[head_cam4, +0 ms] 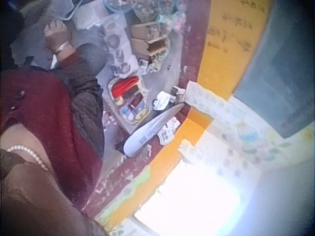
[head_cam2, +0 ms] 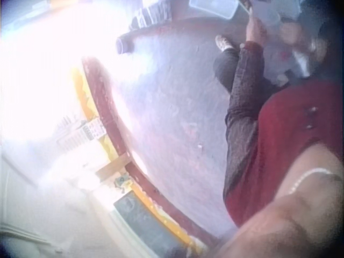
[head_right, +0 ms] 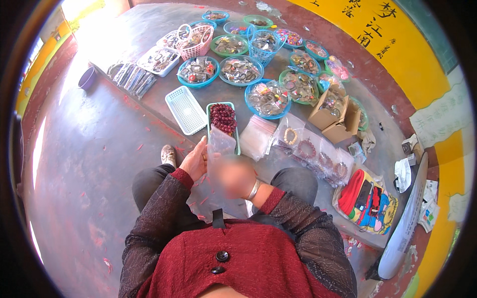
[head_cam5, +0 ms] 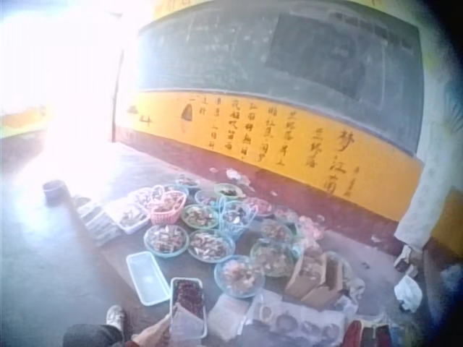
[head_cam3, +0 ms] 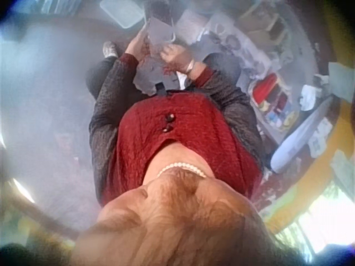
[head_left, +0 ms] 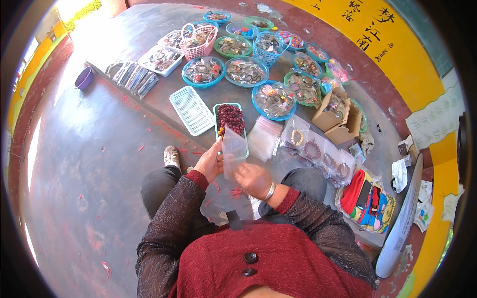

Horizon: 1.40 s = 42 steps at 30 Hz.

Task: The person sits on the floor and repeatedly picks up beaded bracelets from a rectangular tray, places them into small clear plastic bags, and sets the packaged items aside. The workspace includes multiple baskets of beads and other supplies arranged on the floor.

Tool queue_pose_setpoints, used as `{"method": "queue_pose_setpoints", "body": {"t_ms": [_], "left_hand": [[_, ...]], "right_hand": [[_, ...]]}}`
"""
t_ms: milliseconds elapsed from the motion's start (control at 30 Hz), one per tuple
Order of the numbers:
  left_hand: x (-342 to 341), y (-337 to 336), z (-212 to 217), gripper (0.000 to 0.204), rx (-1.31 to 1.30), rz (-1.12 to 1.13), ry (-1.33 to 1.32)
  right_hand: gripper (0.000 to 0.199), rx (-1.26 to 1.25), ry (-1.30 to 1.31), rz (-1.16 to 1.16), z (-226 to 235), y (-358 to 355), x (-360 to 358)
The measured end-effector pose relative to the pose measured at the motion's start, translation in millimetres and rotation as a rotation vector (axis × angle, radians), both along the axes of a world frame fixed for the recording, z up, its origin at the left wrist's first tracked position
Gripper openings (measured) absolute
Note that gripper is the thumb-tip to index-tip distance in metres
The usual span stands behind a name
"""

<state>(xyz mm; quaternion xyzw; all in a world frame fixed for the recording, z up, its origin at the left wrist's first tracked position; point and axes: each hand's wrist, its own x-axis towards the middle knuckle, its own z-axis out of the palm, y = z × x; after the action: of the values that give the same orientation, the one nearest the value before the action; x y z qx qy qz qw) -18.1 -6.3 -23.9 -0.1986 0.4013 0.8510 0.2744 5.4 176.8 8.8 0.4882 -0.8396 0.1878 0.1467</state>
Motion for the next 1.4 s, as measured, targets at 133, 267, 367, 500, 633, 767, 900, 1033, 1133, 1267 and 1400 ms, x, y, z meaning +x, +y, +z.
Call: {"method": "queue_pose_setpoints", "body": {"t_ms": [133,267,367,500,633,767,900,1033,1133,1267,1400], "left_hand": [[2,0,-6,0.038,-0.048,0.060,0.077],[1,2,-24,0.025,-0.179,0.044,0.095],[1,7,-27,0.021,-0.298,0.033,0.178],[0,4,-15,0.018,-0.575,-0.108,0.446],[8,1,23,0.018,-0.652,-0.411,0.675],[14,-1,22,0.020,-0.577,-0.486,0.762],[12,-7,19,0.020,-0.570,-0.418,0.770],[10,-6,28,0.020,-0.608,-0.402,0.766],[11,-7,22,0.023,-0.624,-0.390,0.739],[9,-8,11,0.022,-0.652,-0.375,0.668],[9,-5,9,0.023,-0.709,-0.300,0.640]], "right_hand": [[0.020,0.038,-0.013,0.021,2,0,15],[0.021,0.000,-0.012,0.113,-14,4,16],[0.018,0.031,-0.145,0.159,-18,6,14],[0.022,0.110,-0.501,0.072,-15,17,-5],[0.031,-0.447,-0.953,-0.216,-7,39,-33],[0.041,-0.847,-1.476,-0.152,-18,44,-49],[0.030,-0.727,-1.836,-0.011,-32,49,-48],[0.023,-0.772,-1.874,-0.016,-35,50,-49],[0.021,-0.793,-1.874,-0.012,-31,51,-48],[0.019,-0.752,-1.779,-0.052,-31,49,-46],[0.015,-0.602,-1.696,-0.188,-41,51,-49]]}}
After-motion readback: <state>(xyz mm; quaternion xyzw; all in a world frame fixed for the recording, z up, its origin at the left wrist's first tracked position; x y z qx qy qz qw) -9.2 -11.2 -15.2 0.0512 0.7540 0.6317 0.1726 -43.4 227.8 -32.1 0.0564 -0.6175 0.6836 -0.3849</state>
